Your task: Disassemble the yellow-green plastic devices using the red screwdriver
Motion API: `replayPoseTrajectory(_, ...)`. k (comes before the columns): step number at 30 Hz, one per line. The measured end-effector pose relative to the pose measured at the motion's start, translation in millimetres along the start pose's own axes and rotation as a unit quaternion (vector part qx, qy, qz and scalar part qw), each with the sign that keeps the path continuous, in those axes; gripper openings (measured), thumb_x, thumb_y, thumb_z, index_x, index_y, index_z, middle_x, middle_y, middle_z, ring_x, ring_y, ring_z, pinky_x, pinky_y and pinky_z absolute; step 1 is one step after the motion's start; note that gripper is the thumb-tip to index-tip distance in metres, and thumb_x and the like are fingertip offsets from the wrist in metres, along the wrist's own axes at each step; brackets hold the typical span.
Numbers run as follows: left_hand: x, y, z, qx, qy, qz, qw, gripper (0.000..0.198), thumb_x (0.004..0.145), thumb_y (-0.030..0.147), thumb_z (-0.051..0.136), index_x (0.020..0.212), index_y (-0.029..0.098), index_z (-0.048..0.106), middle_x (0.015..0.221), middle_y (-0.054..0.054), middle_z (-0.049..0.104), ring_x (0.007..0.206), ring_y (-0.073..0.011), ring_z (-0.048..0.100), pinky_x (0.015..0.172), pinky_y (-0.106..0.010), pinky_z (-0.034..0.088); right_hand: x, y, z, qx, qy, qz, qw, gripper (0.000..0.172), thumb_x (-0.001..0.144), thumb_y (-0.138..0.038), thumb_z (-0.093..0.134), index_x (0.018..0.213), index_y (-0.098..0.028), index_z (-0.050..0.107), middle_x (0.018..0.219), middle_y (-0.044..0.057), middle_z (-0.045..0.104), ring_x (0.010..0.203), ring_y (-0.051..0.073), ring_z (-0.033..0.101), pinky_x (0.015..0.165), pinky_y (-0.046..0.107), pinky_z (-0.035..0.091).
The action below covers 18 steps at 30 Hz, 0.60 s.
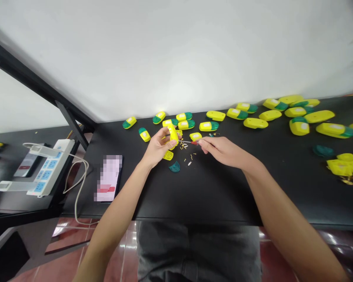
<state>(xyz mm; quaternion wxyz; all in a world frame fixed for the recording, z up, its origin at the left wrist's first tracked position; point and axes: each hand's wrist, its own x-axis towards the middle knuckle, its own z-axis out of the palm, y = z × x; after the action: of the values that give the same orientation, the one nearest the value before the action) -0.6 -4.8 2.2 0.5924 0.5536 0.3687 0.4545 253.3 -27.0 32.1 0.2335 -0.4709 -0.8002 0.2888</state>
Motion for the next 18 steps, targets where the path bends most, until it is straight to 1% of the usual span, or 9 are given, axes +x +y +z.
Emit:
replayPoseTrajectory(2, -0.1, 1.2, 0.2, 0.005, 0.000, -0.003, 1.000, 0.064, 0.074, 0.053, 0.089, 0.122, 0.021, 0.061, 0.127, -0.012, 0.072, 0.124, -0.0325, 0.069, 0.107, -0.048, 0.051, 0.7, 0.2, -0.2, 0.016, 0.011, 0.007, 1.000, 0.043, 0.105, -0.047, 0.043, 0.090, -0.021, 0.074, 0.079, 0.005, 0.075, 0.069, 0.021, 0.068, 0.068, 0.033, 0.050)
replayPoseTrajectory(5, -0.9, 2.5, 1.0, 0.007, -0.003, -0.011, 1.000, 0.061, 0.077, 0.051, 0.087, 0.124, 0.022, 0.061, 0.130, -0.012, 0.071, 0.123, -0.0310, 0.069, 0.107, -0.047, 0.051, 1.9, 4.0, -0.4, 0.056, 0.058, -0.001, 0.997, 0.027, 0.095, -0.043, 0.060, 0.100, -0.021, 0.077, 0.100, 0.007, 0.080, 0.087, 0.024, 0.073, 0.078, 0.034, 0.054)
replayPoseTrajectory(7, -1.2, 1.5, 1.3, 0.008, -0.005, -0.017, 1.000, 0.058, 0.079, 0.047, 0.087, 0.124, 0.022, 0.061, 0.129, -0.010, 0.072, 0.123, -0.0290, 0.068, 0.106, -0.045, 0.051, 2.2, 6.1, -1.1, 0.068, 0.078, -0.004, 0.995, 0.027, 0.091, -0.043, 0.065, 0.102, -0.021, 0.077, 0.106, 0.008, 0.080, 0.092, 0.025, 0.074, 0.082, 0.035, 0.055)
replayPoseTrajectory(9, -1.1, -1.0, 0.9, 0.010, -0.004, -0.018, 1.000, 0.057, 0.079, 0.043, 0.088, 0.125, 0.023, 0.062, 0.126, -0.009, 0.072, 0.122, -0.0274, 0.068, 0.107, -0.045, 0.051, 2.0, 6.2, -2.3, 0.052, 0.084, -0.006, 0.995, 0.030, 0.094, -0.045, 0.061, 0.102, -0.022, 0.077, 0.103, 0.008, 0.080, 0.092, 0.025, 0.073, 0.082, 0.036, 0.054)
replayPoseTrajectory(12, -0.1, -4.6, -0.8, 0.008, 0.003, -0.014, 1.000, 0.058, 0.076, 0.041, 0.090, 0.124, 0.024, 0.063, 0.125, -0.007, 0.072, 0.118, -0.0251, 0.069, 0.108, -0.044, 0.051, 1.9, 4.3, -3.6, 0.014, 0.066, 0.003, 0.998, 0.043, 0.102, -0.047, 0.045, 0.086, -0.022, 0.076, 0.084, 0.007, 0.076, 0.080, 0.024, 0.070, 0.076, 0.035, 0.052)
replayPoseTrajectory(13, 0.1, -5.0, -1.3, 0.007, 0.003, -0.014, 1.000, 0.057, 0.076, 0.041, 0.090, 0.124, 0.024, 0.063, 0.124, -0.006, 0.072, 0.116, -0.0241, 0.069, 0.107, -0.043, 0.051, 2.0, 3.9, -3.5, 0.014, 0.060, 0.008, 0.998, 0.044, 0.103, -0.047, 0.044, 0.083, -0.022, 0.074, 0.081, 0.007, 0.075, 0.077, 0.023, 0.069, 0.074, 0.035, 0.052)
replayPoseTrajectory(15, 0.4, -4.3, -2.0, 0.003, -0.003, -0.013, 1.000, 0.056, 0.077, 0.042, 0.089, 0.124, 0.024, 0.064, 0.120, -0.006, 0.073, 0.113, -0.0231, 0.071, 0.105, -0.041, 0.053, 2.4, 4.5, -2.4, 0.038, 0.066, 0.005, 0.997, 0.035, 0.099, -0.045, 0.052, 0.086, -0.022, 0.075, 0.086, 0.006, 0.077, 0.078, 0.023, 0.070, 0.074, 0.035, 0.052)
replayPoseTrajectory(17, 0.2, -2.5, -1.8, 0.000, -0.010, -0.012, 1.000, 0.055, 0.078, 0.042, 0.088, 0.124, 0.024, 0.064, 0.120, -0.007, 0.073, 0.112, -0.0236, 0.072, 0.104, -0.041, 0.053, 2.9, 6.0, -0.8, 0.064, 0.091, -0.012, 0.994, 0.023, 0.094, -0.042, 0.062, 0.093, -0.023, 0.075, 0.097, 0.006, 0.079, 0.086, 0.024, 0.072, 0.078, 0.035, 0.054)
replayPoseTrajectory(18, 0.1, -1.5, -1.5, -0.001, -0.013, -0.012, 1.000, 0.054, 0.079, 0.042, 0.088, 0.123, 0.023, 0.064, 0.121, -0.007, 0.073, 0.113, -0.0244, 0.072, 0.104, -0.041, 0.053, 3.1, 6.8, -0.1, 0.070, 0.104, -0.020, 0.992, 0.020, 0.091, -0.041, 0.065, 0.094, -0.023, 0.074, 0.100, 0.007, 0.079, 0.089, 0.024, 0.073, 0.080, 0.035, 0.054)
